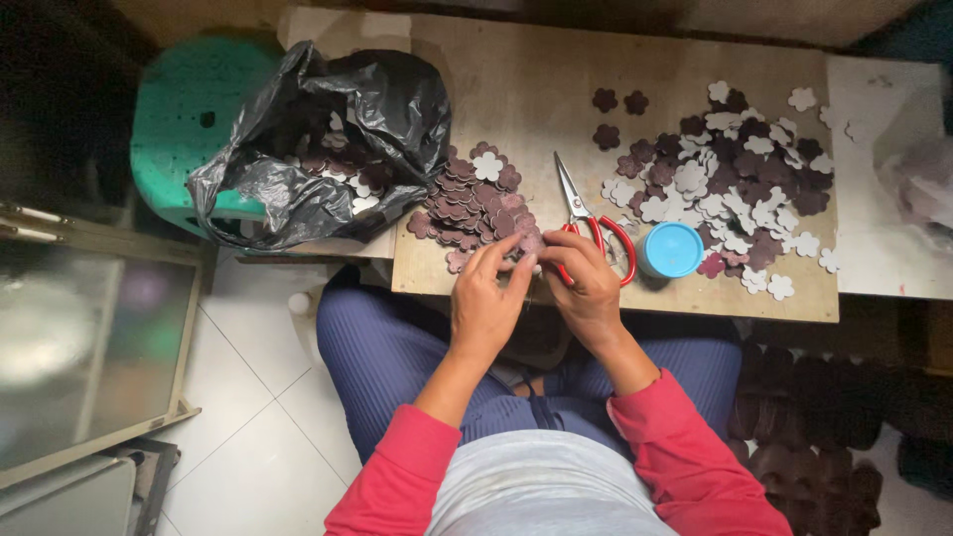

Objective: The person sits on the floor and uses red-handled scissors to trim the edges of small flower-shaped paper cutouts. They pick up each piece, trim it, and place it into a pile or a black plastic bag on the table.

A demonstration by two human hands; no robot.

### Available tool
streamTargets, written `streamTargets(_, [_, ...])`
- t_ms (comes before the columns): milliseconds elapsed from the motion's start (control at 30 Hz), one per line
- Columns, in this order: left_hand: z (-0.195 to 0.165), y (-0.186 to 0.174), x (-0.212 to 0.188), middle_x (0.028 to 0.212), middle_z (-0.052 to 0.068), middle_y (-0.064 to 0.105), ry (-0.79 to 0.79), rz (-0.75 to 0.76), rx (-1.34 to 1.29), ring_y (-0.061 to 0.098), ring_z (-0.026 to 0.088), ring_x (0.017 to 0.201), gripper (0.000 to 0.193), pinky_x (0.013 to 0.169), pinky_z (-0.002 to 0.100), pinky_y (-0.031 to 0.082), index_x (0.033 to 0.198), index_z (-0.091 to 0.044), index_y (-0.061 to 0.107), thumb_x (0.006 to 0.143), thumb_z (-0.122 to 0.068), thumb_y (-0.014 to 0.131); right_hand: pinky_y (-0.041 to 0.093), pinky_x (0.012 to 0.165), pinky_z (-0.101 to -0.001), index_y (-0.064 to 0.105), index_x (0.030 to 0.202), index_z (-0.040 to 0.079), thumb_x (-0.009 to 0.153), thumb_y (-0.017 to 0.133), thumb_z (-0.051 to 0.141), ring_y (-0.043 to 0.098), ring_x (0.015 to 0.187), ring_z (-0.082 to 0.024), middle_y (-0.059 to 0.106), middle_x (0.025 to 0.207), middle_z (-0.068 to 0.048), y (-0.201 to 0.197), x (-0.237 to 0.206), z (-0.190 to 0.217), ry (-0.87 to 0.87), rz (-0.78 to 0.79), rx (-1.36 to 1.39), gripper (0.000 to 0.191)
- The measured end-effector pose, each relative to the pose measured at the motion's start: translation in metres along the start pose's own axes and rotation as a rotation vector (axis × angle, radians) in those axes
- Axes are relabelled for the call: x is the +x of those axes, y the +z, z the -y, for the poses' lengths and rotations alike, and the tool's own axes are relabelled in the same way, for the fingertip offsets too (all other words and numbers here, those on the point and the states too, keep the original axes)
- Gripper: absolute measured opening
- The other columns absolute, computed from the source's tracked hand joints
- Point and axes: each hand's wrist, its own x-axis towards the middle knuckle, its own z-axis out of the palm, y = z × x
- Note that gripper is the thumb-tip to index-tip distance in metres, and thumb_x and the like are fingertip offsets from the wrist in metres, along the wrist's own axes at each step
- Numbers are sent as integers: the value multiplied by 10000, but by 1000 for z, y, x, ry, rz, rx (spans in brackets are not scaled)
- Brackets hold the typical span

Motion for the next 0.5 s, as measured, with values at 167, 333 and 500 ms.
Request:
streamTargets(167, [1, 17, 18, 994, 84, 738, 71, -79, 69, 695, 287, 927, 198, 795, 401, 548, 1043, -90, 734, 891, -213, 764, 565, 919, -341, 707, 1068, 54, 839, 753, -43, 689, 1150, -288, 685, 1279, -128, -2, 6, -8, 79, 22, 37, 253])
streamTargets(333, [7, 25, 28, 961, 84, 738, -33, -82, -10, 707, 258, 896, 151, 759, 371, 561, 983, -86, 739, 869, -180, 772, 556, 949, -341, 698, 1129, 38, 878, 712, -25, 698, 1136, -257, 686, 1311, -126, -12, 10, -3, 112, 21, 26, 259])
streamTargets(500, [6, 28, 29, 960, 53, 775, -206, 12, -196, 750, 138, 874, 153, 794, 274, 577, 1036, -74, 709, 912, -156, 745, 572, 875, -293, 660, 1251, 7, 911, 727, 47, 700, 1033, -186, 685, 1151, -100, -19, 17, -4, 244, 25, 219, 349])
